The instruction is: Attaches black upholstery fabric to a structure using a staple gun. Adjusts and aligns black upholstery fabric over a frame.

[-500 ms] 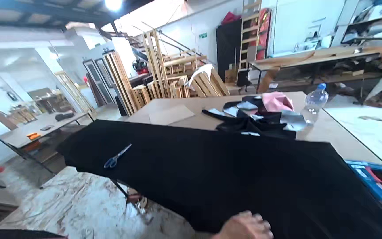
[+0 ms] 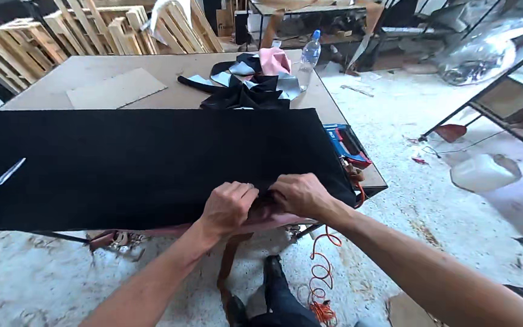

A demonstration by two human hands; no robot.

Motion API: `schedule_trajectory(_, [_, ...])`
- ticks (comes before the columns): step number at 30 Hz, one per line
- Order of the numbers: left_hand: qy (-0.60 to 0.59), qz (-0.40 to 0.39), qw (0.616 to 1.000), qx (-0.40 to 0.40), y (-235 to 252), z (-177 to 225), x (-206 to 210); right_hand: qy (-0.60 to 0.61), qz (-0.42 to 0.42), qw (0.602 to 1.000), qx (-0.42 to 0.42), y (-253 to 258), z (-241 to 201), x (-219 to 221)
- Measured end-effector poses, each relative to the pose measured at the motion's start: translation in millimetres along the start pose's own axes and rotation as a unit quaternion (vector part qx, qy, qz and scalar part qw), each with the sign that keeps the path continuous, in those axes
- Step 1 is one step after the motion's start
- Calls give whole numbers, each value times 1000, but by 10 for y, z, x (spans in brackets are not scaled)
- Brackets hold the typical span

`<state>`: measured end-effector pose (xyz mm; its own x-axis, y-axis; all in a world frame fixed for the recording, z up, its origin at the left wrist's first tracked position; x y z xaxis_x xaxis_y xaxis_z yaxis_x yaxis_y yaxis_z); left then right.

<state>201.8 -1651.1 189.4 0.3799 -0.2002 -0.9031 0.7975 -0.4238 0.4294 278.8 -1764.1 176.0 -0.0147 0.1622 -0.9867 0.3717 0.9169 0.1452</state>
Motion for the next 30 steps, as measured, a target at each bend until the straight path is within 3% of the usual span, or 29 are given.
schedule_trajectory(3, [35,-34,999,-13,14,-11,-113,-87,120,988,-44,-141,-176,-233])
schedule_trajectory(9, [34,-116,992,-45,-603,-30,473,-86,57,992,-69,-474,-426,605])
schedule_trajectory(13, [-67,-139,982,-111,-647,-145,439,-93,57,992,-64,-495,-403,602])
schedule_trajectory(17, [-61,-147,986,-40,-460,-62,486,-90,61,992,-65,-489,-382,551])
schedule_trajectory(21, [-42,-196,979,-30,-339,-98,597,-81,64,994,-46,-470,-358,496])
schedule_trajectory(23, [-26,-172,985,-21,-317,-70,568,-25,31,999,-10,-408,-299,498])
schedule_trajectory(26, [32,-80,996,-12,-321,-67,425,95,48,993,46,-250,-167,373])
schedule_trajectory(30, [56,-47,997,-26,-349,-57,377,85,78,993,-17,-52,-196,363])
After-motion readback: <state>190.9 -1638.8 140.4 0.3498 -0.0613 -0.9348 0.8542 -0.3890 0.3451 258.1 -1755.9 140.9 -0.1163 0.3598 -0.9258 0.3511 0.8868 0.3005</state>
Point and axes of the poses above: each hand's wrist, its own y-axis towards the middle knuckle, its own x-axis out of the palm, z = x × y, the point moved 9 cm from there along y, towards the middle knuckle, and after that the axes turned 13 degrees about -z, right-handed, at the moved point
